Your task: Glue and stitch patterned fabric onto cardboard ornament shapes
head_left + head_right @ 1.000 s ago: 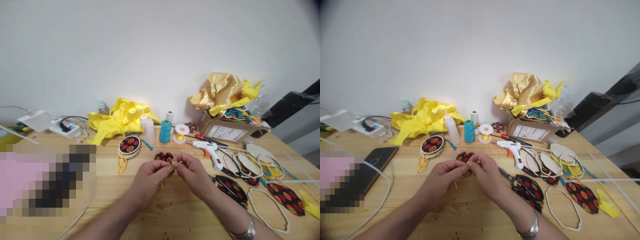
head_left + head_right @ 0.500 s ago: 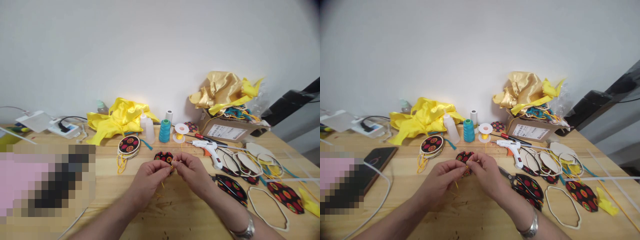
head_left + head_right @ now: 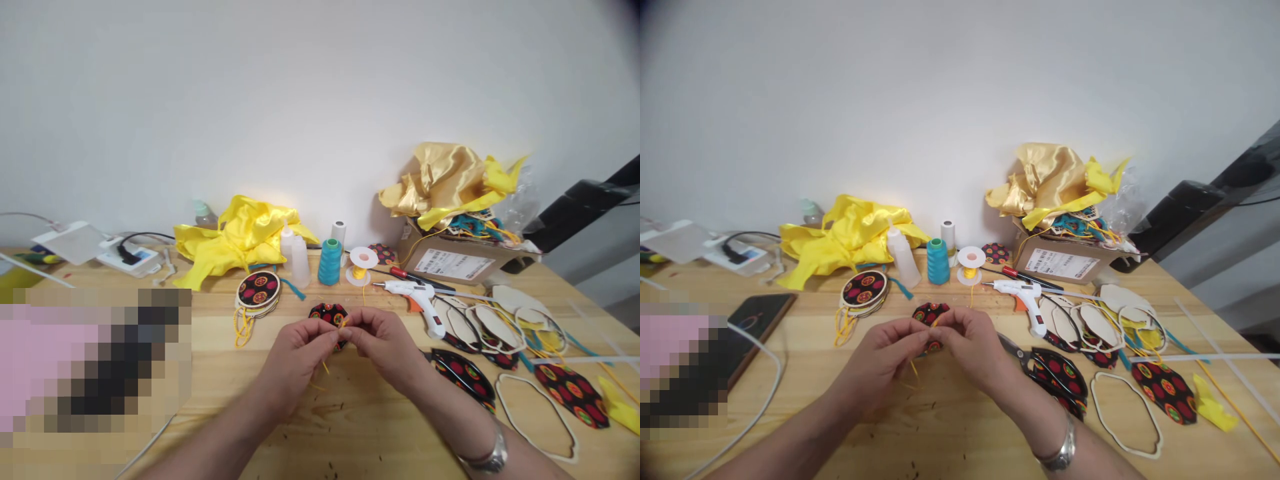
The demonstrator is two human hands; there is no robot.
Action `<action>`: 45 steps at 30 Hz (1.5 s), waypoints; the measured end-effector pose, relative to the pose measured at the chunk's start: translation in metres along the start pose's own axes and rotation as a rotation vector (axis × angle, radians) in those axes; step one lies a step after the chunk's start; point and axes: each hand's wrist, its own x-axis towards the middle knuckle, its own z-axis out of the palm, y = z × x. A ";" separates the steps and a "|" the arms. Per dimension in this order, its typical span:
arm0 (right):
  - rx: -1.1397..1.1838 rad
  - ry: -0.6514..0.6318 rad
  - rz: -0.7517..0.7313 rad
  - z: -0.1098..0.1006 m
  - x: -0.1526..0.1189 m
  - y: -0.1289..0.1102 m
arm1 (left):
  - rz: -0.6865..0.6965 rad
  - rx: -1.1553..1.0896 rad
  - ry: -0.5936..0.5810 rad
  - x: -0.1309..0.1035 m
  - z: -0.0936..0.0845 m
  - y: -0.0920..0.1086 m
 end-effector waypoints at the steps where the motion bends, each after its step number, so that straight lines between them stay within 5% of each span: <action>1: -0.011 0.002 -0.008 0.000 0.000 0.000 | -0.001 0.004 0.000 0.000 0.000 0.000; 10: -0.190 -0.008 -0.103 -0.005 0.000 -0.005 | 0.047 0.103 0.005 0.000 -0.001 0.002; 19: -0.458 0.155 -0.211 -0.008 -0.001 -0.006 | 0.300 0.281 0.055 0.005 -0.007 0.002; 26: -0.248 0.096 -0.104 -0.008 0.002 -0.004 | 0.413 0.406 0.005 0.004 0.000 -0.010; 36: 0.302 -0.099 0.134 -0.001 -0.002 -0.010 | 0.393 0.378 -0.074 0.000 0.001 -0.012; 45: -0.077 -0.058 -0.006 -0.005 0.000 -0.005 | 0.177 -0.043 -0.127 0.000 0.002 -0.006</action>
